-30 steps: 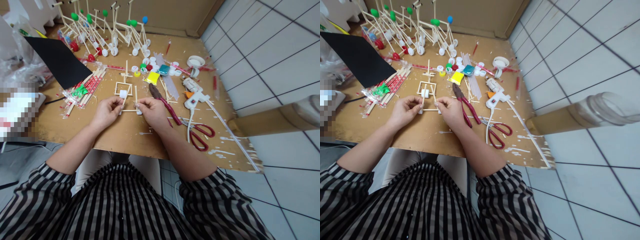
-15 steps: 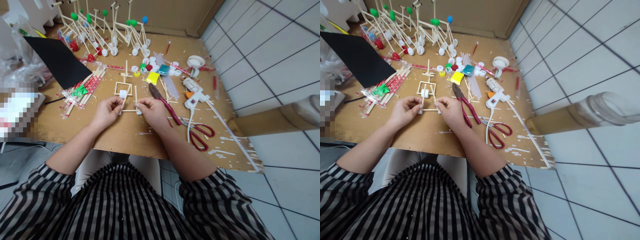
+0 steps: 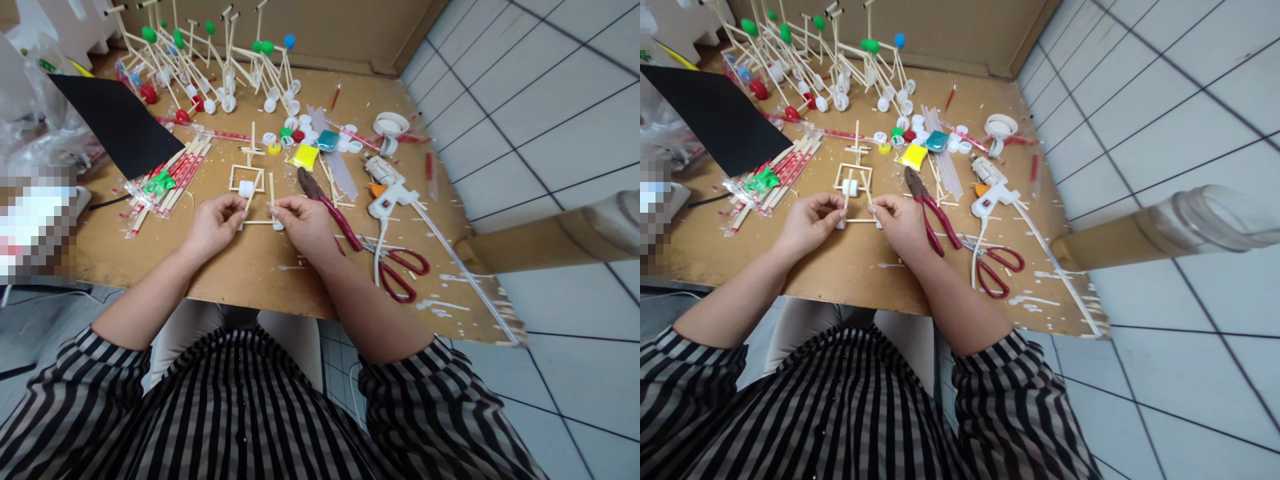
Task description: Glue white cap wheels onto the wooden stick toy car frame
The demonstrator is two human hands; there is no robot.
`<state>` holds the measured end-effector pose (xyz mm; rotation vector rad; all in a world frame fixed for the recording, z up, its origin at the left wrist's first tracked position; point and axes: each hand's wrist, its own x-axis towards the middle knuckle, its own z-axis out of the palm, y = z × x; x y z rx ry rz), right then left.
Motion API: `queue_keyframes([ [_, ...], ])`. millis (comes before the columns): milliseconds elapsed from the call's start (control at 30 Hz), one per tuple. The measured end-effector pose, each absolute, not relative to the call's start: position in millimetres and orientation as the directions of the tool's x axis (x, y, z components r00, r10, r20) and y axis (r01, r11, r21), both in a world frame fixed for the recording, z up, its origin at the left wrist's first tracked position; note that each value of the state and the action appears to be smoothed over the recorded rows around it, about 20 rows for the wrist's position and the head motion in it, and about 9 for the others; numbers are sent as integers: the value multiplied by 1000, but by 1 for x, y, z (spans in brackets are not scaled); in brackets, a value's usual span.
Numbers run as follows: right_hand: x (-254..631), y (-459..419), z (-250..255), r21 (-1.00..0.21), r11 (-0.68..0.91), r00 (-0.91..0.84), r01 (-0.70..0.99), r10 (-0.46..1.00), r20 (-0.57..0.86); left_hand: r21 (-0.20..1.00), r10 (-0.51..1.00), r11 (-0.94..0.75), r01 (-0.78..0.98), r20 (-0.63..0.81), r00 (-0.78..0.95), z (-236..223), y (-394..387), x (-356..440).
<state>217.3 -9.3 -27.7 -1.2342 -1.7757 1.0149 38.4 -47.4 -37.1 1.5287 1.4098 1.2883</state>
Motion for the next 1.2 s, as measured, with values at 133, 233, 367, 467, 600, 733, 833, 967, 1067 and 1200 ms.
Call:
queue_keyframes([
  [133, 217, -9, -27, -901, 213, -266, 377, 957, 115, 932, 974, -184, 311, 217, -73, -37, -47, 38],
  [233, 217, -8, -29, -902, 220, -271, 371, 955, 122, 928, 972, -191, 321, 223, -67, -38, -47, 38],
  [367, 218, -8, -31, -905, 236, -278, 354, 951, 139, 929, 972, -191, 317, 223, -68, -37, -47, 38],
  [467, 218, -8, -31, -909, 230, -277, 347, 951, 135, 930, 972, -189, 316, 222, -72, -37, -47, 38],
  [600, 218, -9, -30, -910, 230, -274, 345, 952, 137, 933, 971, -190, 306, 225, -81, -38, -47, 38],
  [733, 218, -9, -30, -914, 228, -272, 334, 952, 138, 935, 971, -193, 299, 226, -77, -39, -47, 38],
  [833, 217, -9, -30, -917, 216, -266, 334, 955, 129, 935, 973, -187, 303, 219, -77, -39, -47, 37],
  [967, 217, -9, -29, -917, 214, -259, 336, 957, 128, 936, 972, -184, 301, 218, -83, -38, -47, 38],
  [1067, 217, -9, -30, -917, 219, -261, 334, 956, 133, 935, 973, -185, 304, 219, -80, -38, -47, 38],
  [1200, 218, -8, -31, -915, 217, -266, 339, 955, 127, 934, 974, -183, 306, 214, -69, -39, -47, 37],
])
